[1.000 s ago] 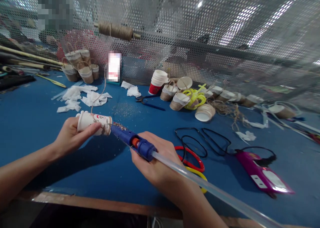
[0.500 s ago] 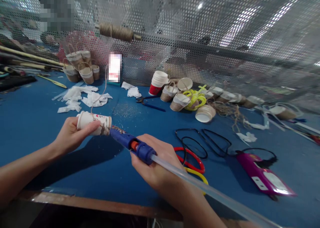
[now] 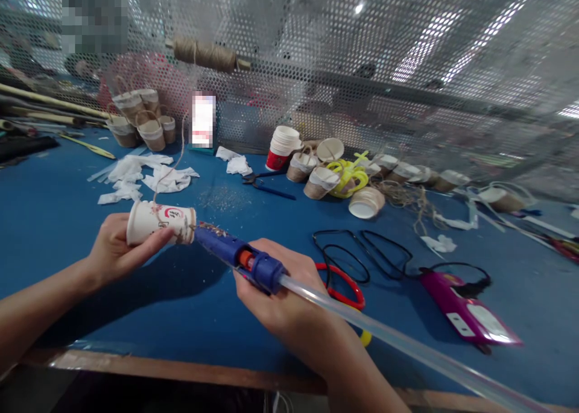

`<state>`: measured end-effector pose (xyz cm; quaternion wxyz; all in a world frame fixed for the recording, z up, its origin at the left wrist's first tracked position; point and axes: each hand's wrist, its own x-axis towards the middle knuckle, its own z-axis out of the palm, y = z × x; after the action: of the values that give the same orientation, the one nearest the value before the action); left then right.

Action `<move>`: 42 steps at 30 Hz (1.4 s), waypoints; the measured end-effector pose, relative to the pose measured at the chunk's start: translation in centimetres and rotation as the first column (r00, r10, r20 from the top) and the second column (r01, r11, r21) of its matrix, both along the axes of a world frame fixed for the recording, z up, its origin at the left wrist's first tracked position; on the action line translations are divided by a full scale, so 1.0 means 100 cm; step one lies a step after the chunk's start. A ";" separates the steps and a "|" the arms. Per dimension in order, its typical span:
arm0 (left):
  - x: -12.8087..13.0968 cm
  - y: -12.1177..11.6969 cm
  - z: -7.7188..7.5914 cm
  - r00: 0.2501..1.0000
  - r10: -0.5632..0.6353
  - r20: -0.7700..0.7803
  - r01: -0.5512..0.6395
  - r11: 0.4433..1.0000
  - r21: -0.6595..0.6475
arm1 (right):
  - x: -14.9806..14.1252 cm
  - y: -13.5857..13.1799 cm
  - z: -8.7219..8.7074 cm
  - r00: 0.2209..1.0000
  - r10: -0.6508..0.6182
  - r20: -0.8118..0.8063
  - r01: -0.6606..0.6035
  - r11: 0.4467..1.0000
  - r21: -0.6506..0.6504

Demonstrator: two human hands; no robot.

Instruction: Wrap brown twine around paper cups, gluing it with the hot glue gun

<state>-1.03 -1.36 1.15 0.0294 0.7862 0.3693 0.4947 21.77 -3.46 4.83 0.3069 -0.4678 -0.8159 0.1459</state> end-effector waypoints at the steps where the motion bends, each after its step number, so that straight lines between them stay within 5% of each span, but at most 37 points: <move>1: 0.000 0.000 0.000 1.000 0.000 -0.014 0.000 1.000 0.014 | 0.000 0.000 0.000 1.000 0.000 0.002 0.000 1.000 0.016; 24: 0.001 0.000 -0.001 0.975 -0.067 -0.210 0.128 0.948 0.292 | 0.005 0.001 -0.009 0.998 -0.065 -0.026 0.065 0.998 -0.008; 35: 0.000 0.001 -0.001 0.999 -0.032 -0.029 0.032 0.999 0.012 | 0.001 -0.003 -0.002 0.999 -0.045 0.006 0.046 0.998 -0.051; 42: 0.004 0.000 -0.001 0.989 0.033 0.143 0.004 0.969 -0.247 | -0.003 -0.002 0.003 1.000 0.000 0.025 0.001 0.998 -0.069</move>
<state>-0.66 -1.40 1.07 0.1500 0.7354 0.4304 0.5014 21.50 -3.70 5.13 0.2801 -0.4801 -0.8141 0.1681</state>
